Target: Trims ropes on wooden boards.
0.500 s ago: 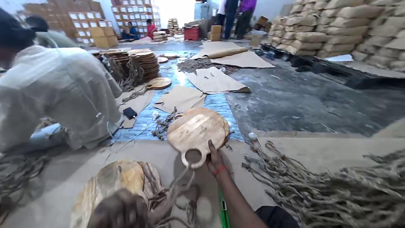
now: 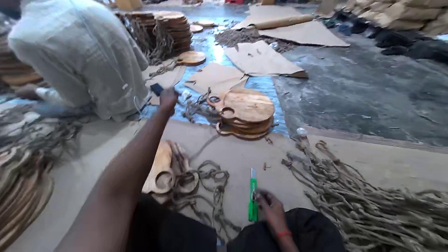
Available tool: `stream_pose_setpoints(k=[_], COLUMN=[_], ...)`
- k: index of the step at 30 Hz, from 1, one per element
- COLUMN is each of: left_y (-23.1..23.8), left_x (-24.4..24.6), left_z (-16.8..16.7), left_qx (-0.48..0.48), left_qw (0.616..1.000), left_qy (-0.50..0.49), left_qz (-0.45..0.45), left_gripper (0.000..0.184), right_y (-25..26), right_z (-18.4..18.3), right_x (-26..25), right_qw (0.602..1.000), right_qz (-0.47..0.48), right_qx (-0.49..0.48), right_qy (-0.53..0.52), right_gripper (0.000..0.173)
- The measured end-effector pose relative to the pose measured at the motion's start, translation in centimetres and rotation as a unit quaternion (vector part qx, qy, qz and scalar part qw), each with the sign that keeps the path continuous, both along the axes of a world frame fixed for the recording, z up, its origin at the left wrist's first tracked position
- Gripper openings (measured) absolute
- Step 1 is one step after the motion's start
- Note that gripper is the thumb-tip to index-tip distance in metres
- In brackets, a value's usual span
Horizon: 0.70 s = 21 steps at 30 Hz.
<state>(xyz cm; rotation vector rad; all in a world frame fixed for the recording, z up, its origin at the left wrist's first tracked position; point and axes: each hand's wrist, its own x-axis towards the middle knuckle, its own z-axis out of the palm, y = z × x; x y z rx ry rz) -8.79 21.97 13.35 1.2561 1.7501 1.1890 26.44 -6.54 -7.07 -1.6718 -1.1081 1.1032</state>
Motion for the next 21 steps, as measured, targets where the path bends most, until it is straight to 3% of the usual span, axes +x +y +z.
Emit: stream_pose_setpoints(k=[3,5,6,8,11,13,15,18,21], left_y=[3.5,2.9,1.6,-3.6,-12.1,-17.5,-20.6,-21.6,-21.4], left_x=[-2.8,-3.8,-3.7,-3.0,-1.8,-1.9,-1.9,-0.5,1.2], left_z=[2.8,3.5,2.8,-0.5,-7.6,-11.9,-12.7,-11.8,-13.4], left_qx=[0.062,0.062,0.051,-0.014,-0.181,-0.297,-0.395,-0.417,-0.408], left_qw=[0.99,0.983,0.988,0.994,0.916,0.851,0.796,0.77,0.753], left_qy=[-0.058,-0.073,-0.035,0.103,0.266,0.345,0.388,0.427,0.465], left_qz=[0.109,0.159,0.141,-0.014,-0.238,-0.261,-0.246,-0.226,-0.224], left_gripper=[0.041,0.048,0.051,0.048,0.032,0.033,0.045,0.06,0.06], right_y=[1.8,2.9,3.2,3.2,3.0,2.9,3.1,3.1,2.9], right_z=[0.7,-0.1,-0.4,-0.4,-0.7,-1.0,-0.9,-0.8,-0.6], right_x=[0.8,1.0,1.0,0.4,-0.6,-0.7,-0.9,-1.0,-1.0], right_qw=[0.992,0.983,0.978,0.968,0.968,0.969,0.973,0.976,0.974], right_qz=[-0.057,-0.047,-0.031,0.005,0.049,0.077,0.092,0.114,0.131], right_qx=[-0.027,-0.088,-0.117,-0.144,-0.128,-0.104,-0.082,-0.071,-0.074], right_qy=[-0.105,-0.152,-0.171,-0.206,-0.211,-0.211,-0.195,-0.172,-0.168], right_gripper=[0.031,0.04,0.044,0.048,0.049,0.045,0.04,0.034,0.03])
